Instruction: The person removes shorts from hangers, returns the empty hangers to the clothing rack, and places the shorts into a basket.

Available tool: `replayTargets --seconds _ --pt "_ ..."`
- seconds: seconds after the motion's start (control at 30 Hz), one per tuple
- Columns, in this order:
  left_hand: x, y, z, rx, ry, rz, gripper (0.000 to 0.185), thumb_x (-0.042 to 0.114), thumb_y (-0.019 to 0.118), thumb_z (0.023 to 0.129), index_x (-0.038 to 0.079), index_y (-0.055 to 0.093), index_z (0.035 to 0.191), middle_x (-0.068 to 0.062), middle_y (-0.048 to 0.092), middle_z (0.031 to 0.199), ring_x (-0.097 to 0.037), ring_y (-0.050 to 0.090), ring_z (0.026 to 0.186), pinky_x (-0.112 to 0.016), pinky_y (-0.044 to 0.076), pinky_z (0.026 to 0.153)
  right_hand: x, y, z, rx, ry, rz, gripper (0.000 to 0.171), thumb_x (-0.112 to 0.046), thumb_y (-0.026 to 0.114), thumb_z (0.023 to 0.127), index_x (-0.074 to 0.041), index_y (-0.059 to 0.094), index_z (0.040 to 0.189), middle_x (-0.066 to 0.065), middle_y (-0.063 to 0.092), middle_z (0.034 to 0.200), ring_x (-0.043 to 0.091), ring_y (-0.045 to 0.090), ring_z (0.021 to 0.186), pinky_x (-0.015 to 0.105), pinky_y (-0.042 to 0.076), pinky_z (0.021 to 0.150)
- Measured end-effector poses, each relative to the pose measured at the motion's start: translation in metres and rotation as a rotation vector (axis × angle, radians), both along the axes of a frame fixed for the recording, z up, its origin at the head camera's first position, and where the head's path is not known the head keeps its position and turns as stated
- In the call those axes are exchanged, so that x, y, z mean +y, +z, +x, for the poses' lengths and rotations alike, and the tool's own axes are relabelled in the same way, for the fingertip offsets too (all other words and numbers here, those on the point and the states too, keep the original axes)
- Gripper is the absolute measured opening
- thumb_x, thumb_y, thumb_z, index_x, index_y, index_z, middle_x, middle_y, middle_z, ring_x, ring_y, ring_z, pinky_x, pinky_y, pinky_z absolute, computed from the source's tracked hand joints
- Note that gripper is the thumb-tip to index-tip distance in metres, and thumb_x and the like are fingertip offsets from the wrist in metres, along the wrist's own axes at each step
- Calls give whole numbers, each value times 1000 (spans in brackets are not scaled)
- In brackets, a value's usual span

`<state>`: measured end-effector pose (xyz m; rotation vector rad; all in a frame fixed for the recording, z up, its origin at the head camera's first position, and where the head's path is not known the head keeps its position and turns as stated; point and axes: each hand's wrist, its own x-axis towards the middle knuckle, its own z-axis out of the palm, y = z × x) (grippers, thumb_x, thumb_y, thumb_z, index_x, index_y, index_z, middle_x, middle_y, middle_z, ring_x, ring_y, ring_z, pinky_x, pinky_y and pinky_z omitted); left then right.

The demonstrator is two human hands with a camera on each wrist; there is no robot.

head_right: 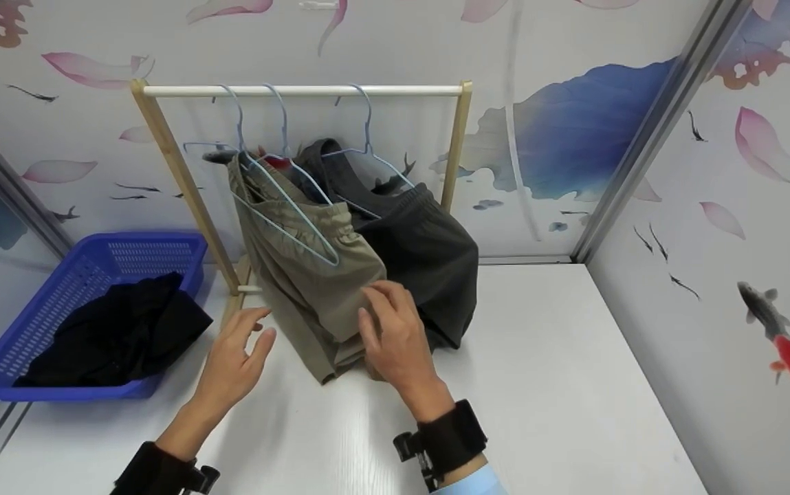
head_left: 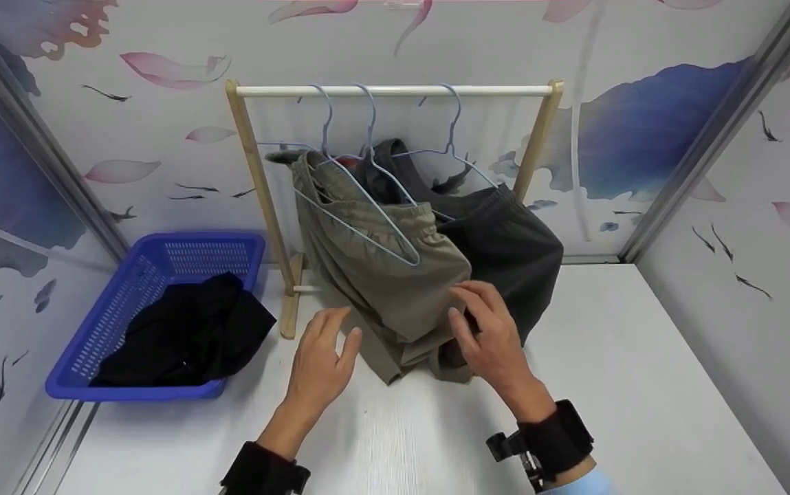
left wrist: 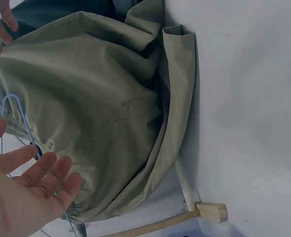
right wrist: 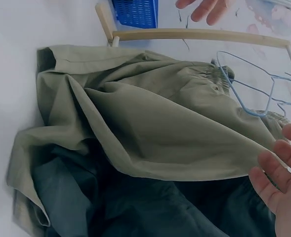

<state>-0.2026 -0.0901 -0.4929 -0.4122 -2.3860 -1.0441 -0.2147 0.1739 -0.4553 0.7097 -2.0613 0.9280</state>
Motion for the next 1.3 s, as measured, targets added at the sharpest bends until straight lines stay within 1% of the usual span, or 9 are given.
replayTargets --seconds 0.07,0.13,0.3,0.47,0.67,0.97,1.1,1.3 --pt "1 1 0 -2 0 -4 36 21 63 102 -2 66 130 -16 64 124 -34 62 119 -49 51 99 1 4 -2 15 -9 -6 30 9 67 91 5 69 121 17 63 120 21 58 90 28 46 79" --pt "2 3 0 -1 1 -8 36 21 63 102 -2 66 131 -16 64 124 -33 62 119 -49 51 99 2 7 -4 21 -18 -9 31 9 67 92 5 68 122 16 62 118 20 56 88 28 45 77" --pt "3 5 0 -4 -4 -24 36 21 63 103 -1 65 132 -15 63 124 -33 62 119 -48 52 98 3 16 -8 24 -46 -12 32 8 67 92 4 67 124 15 61 115 24 57 96 30 46 83" --pt "5 5 0 -14 -18 -28 37 23 61 104 1 65 133 -15 63 124 -31 61 119 -48 52 98 3 21 -14 28 -76 -43 28 8 66 94 4 67 122 16 60 113 26 57 97 31 46 87" --pt "9 7 0 -33 -29 -37 38 24 60 104 2 64 135 -14 62 126 -31 61 119 -48 52 97 2 26 -23 22 -102 -65 26 7 66 94 3 67 120 17 59 112 27 58 96 34 47 86" --pt "15 7 -4 -66 -46 -38 40 26 59 106 1 63 137 -15 62 127 -32 61 121 -49 51 99 -4 34 -33 -37 -121 -53 26 0 67 96 5 66 121 18 60 116 28 60 99 41 49 85" --pt "18 4 -6 -98 -48 -20 39 25 58 106 1 62 137 -16 61 128 -33 61 121 -50 51 99 -7 35 -38 -68 -118 -48 25 -3 67 98 4 66 122 18 61 117 29 61 103 44 50 89" --pt "23 1 -9 -188 -46 29 40 26 56 108 1 61 138 -15 60 129 -33 60 123 -51 51 99 -10 37 -46 -111 -123 -30 27 -7 66 99 3 65 124 19 64 117 32 63 108 48 50 95"
